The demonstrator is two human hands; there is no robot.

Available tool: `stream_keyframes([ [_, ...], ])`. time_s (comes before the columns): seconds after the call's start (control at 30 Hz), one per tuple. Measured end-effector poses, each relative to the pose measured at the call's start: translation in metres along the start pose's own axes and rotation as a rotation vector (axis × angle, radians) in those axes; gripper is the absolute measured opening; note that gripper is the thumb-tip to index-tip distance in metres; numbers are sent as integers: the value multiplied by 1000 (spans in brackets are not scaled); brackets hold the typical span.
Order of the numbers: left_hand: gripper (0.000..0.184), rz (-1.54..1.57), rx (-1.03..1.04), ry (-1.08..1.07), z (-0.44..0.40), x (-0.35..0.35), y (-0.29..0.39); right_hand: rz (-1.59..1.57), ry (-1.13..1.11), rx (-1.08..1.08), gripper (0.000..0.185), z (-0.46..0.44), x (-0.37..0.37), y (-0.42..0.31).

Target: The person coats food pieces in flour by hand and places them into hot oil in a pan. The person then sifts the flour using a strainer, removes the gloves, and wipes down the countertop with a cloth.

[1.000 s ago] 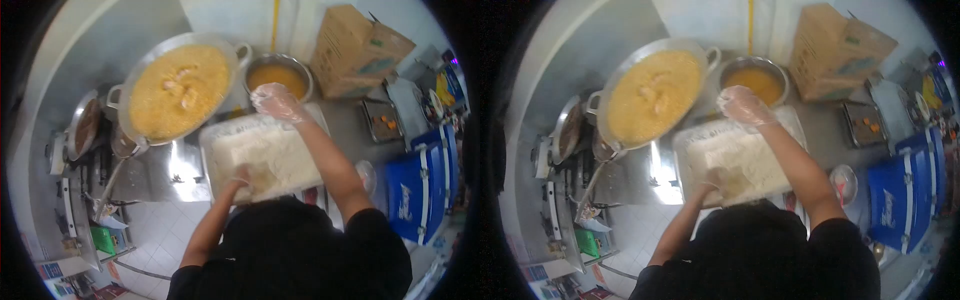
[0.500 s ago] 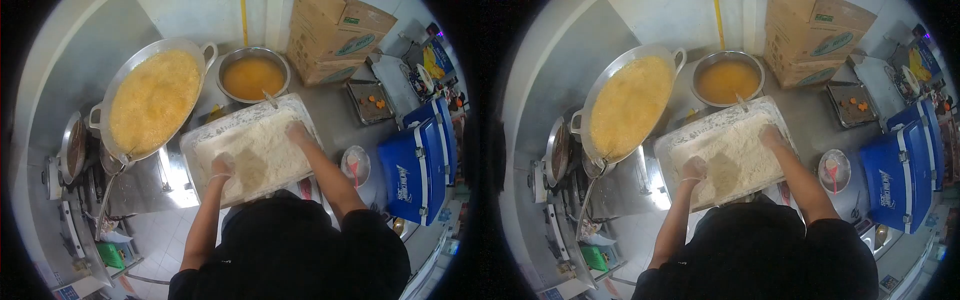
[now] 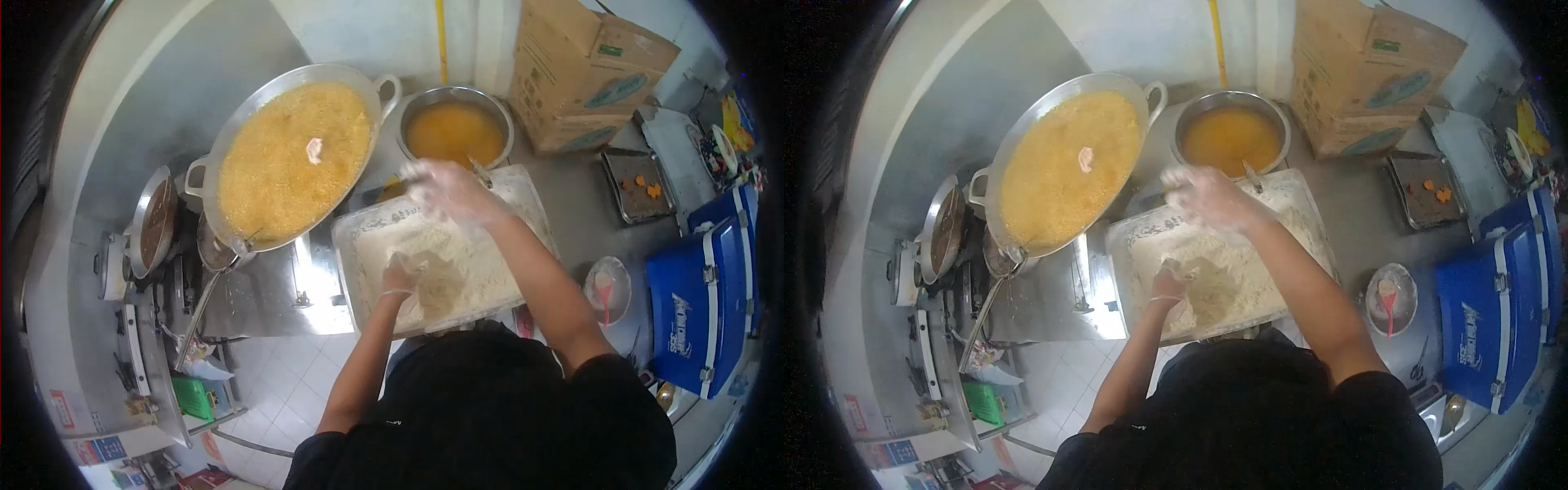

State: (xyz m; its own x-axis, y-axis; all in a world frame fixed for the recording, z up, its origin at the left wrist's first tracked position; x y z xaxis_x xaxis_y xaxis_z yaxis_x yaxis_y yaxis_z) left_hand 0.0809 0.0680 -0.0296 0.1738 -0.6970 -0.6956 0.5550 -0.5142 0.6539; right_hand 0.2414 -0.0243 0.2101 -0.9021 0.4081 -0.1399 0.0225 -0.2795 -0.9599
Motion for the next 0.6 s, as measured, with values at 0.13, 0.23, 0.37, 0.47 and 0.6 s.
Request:
stream_keyframes([
  [0.13,52,-225,-145,-209,17,5,-36,1188,142,72,70,34,-21,192],
  [0.23,46,-74,114,-398,27,57,-63,1174,-264,330,64,64,0,305],
  [0.37,37,384,-176,-508,32,102,-63,834,-337,328,45,54,80,257],
  [0.47,35,1174,-728,-478,50,114,-23,590,-110,94,48,14,107,248],
  [0.6,45,97,229,-349,3,65,-5,488,41,21,65,15,72,213],
])
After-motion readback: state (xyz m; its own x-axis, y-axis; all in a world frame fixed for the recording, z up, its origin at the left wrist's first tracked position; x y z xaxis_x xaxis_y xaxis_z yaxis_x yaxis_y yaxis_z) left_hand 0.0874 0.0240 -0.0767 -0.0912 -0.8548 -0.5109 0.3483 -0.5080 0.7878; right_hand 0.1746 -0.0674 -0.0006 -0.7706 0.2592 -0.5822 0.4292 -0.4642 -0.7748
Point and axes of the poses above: each hand's wrist, its own z-axis away from the middle knuckle, its own x-axis out of the palm, y = z × x, the point moved 10 cm from there along -z, towards the middle knuckle, and after that the axes turned 11 degrees about z, right-handed, at the moved point
